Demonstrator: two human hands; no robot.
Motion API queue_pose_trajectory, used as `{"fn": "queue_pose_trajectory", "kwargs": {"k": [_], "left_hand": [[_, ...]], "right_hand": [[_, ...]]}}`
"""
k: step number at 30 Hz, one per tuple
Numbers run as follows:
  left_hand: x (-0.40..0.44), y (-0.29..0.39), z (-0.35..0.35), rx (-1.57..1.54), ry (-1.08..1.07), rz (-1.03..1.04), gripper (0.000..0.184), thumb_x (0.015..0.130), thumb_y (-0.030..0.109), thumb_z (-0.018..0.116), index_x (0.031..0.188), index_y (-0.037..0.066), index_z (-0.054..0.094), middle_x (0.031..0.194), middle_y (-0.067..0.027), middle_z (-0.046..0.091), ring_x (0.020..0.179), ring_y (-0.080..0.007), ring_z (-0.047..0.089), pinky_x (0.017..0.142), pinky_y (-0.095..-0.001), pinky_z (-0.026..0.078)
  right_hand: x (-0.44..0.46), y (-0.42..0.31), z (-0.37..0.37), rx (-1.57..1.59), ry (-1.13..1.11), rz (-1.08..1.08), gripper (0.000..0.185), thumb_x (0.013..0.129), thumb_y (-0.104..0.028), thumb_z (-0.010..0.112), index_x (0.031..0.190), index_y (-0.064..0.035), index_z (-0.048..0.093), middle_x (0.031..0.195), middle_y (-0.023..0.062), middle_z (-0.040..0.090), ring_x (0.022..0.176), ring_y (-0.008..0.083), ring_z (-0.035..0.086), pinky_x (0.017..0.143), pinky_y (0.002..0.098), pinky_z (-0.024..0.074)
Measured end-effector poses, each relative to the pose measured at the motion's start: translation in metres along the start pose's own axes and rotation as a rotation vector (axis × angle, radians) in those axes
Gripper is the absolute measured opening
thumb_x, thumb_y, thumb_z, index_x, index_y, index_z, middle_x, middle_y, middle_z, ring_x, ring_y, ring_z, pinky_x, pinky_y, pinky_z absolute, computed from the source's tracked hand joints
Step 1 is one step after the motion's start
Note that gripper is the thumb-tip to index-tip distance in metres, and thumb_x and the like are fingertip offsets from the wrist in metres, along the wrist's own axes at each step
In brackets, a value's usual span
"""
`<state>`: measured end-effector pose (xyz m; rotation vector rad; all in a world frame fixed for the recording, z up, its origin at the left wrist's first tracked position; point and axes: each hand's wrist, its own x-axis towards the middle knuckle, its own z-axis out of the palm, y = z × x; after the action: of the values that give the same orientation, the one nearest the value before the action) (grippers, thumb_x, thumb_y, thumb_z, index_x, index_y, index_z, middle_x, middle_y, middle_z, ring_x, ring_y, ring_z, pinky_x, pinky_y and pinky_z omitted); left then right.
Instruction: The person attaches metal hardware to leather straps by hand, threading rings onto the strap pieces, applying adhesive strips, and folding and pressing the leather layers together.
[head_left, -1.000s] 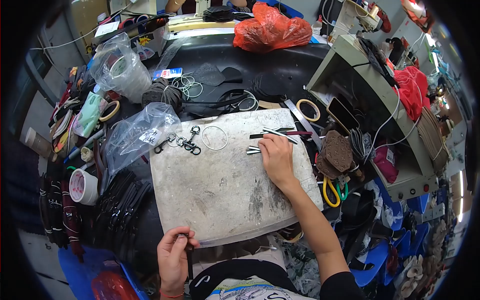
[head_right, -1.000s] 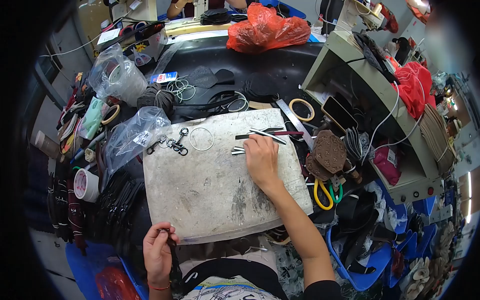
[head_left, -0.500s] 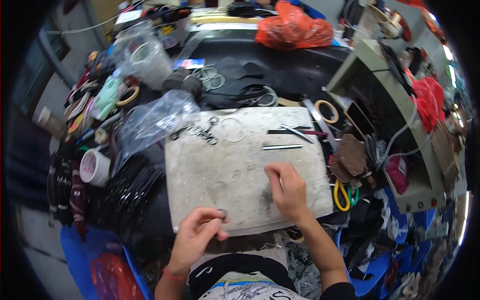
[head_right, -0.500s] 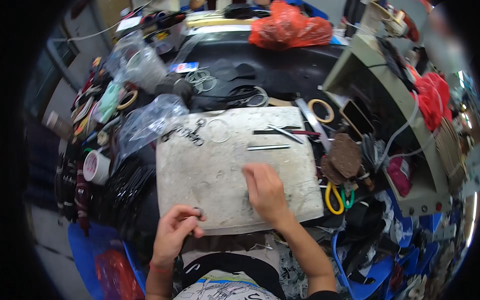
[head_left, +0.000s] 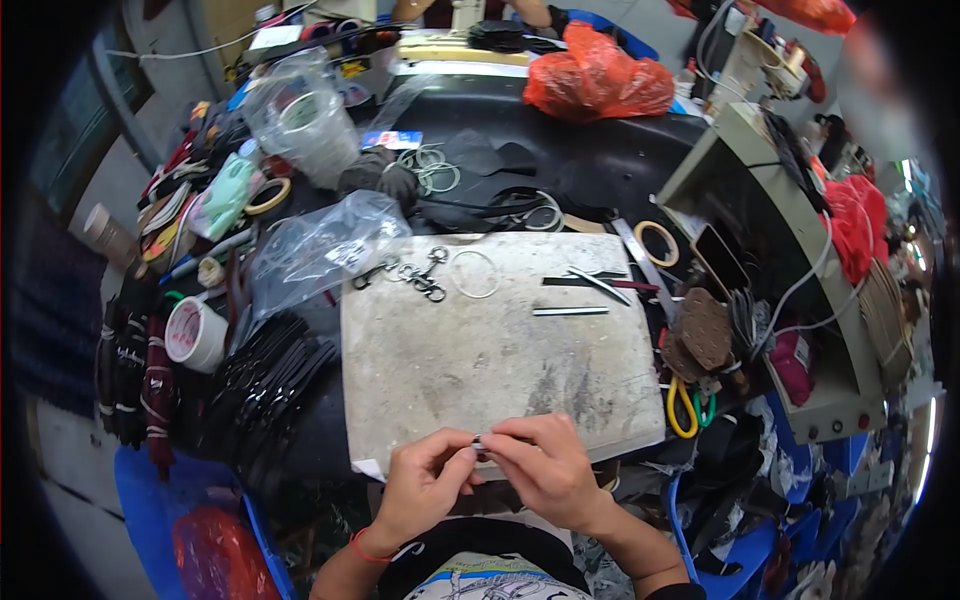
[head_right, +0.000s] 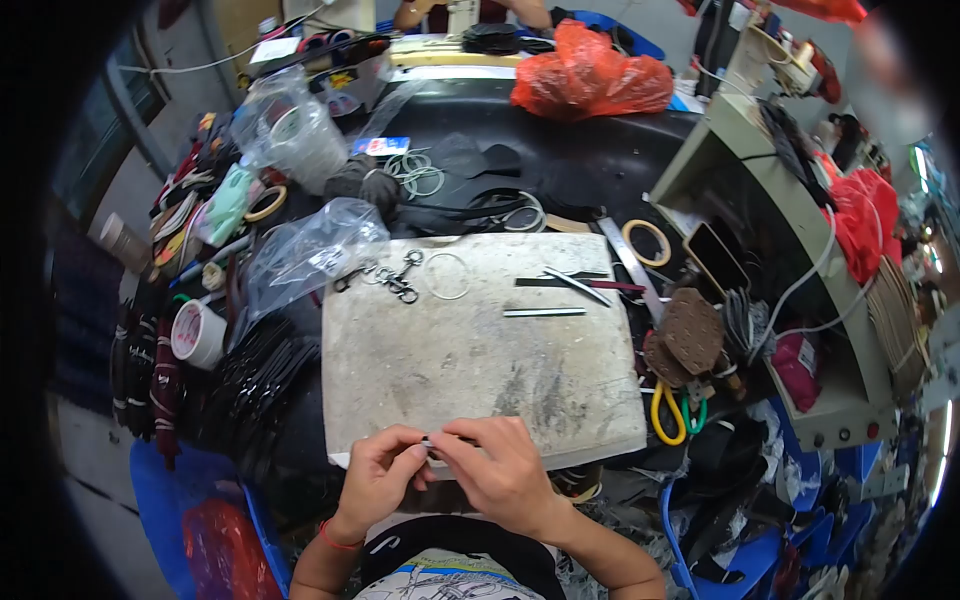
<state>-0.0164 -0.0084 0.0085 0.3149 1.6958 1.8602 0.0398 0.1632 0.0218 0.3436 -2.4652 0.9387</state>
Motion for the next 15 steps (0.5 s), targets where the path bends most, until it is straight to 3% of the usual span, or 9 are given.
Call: {"fn": "queue_pose_trajectory", "kwargs": {"k": [2, 6, 9, 12, 15], "left_hand": [[-0.003, 0.003, 0.001, 0.145, 0.058, 0.033, 0.010, 0.088, 0.004, 0.059, 0.092, -0.004, 0.066, 0.072, -0.0069, 0.065, 0.061, -0.0102, 0.062, 0.054, -0.0231, 0.049], [-0.006, 0.007, 0.006, 0.612, 0.169, 0.421, 0.006, 0.084, 0.000, 0.062, 0.082, -0.005, 0.065, 0.067, -0.0087, 0.064, 0.056, -0.0106, 0.060, 0.051, -0.0237, 0.046], [-0.012, 0.011, 0.005, 0.644, 0.150, 0.386, 0.008, 0.085, 0.001, 0.061, 0.080, -0.004, 0.064, 0.068, -0.0081, 0.065, 0.055, -0.0099, 0.059, 0.050, -0.0213, 0.044], [-0.016, -0.002, 0.001, 0.278, 0.120, 0.085, 0.008, 0.086, 0.004, 0.061, 0.082, -0.003, 0.063, 0.072, -0.0076, 0.066, 0.057, -0.0092, 0.060, 0.048, -0.0236, 0.045], [-0.016, -0.009, -0.003, -0.052, 0.057, -0.054, 0.009, 0.090, 0.005, 0.058, 0.086, -0.002, 0.063, 0.075, -0.0058, 0.067, 0.057, -0.0056, 0.058, 0.047, -0.0200, 0.043]], "right_hand": [[0.003, -0.003, -0.002, -0.098, -0.018, -0.056, 0.029, 0.071, -0.003, 0.073, 0.099, -0.0039, 0.065, 0.097, 0.0045, 0.063, 0.085, 0.0198, 0.060, 0.075, 0.0352, 0.0408], [0.007, -0.009, -0.006, -0.179, -0.134, -0.139, 0.027, 0.072, -0.004, 0.073, 0.097, -0.0021, 0.064, 0.094, 0.0045, 0.062, 0.081, 0.0202, 0.059, 0.071, 0.0346, 0.0418], [0.005, -0.013, 0.000, -0.177, -0.138, -0.171, 0.025, 0.071, -0.004, 0.072, 0.094, -0.0012, 0.064, 0.090, 0.0049, 0.061, 0.075, 0.0208, 0.057, 0.066, 0.0342, 0.0425], [0.000, -0.008, 0.011, -0.043, -0.005, -0.111, 0.021, 0.071, -0.003, 0.072, 0.091, -0.0013, 0.064, 0.087, 0.0067, 0.062, 0.072, 0.0220, 0.057, 0.063, 0.0340, 0.0434], [-0.006, -0.006, 0.018, 0.154, 0.073, 0.045, 0.015, 0.076, -0.005, 0.070, 0.089, -0.0027, 0.063, 0.086, 0.0095, 0.063, 0.075, 0.0235, 0.060, 0.067, 0.0344, 0.0472]]}}
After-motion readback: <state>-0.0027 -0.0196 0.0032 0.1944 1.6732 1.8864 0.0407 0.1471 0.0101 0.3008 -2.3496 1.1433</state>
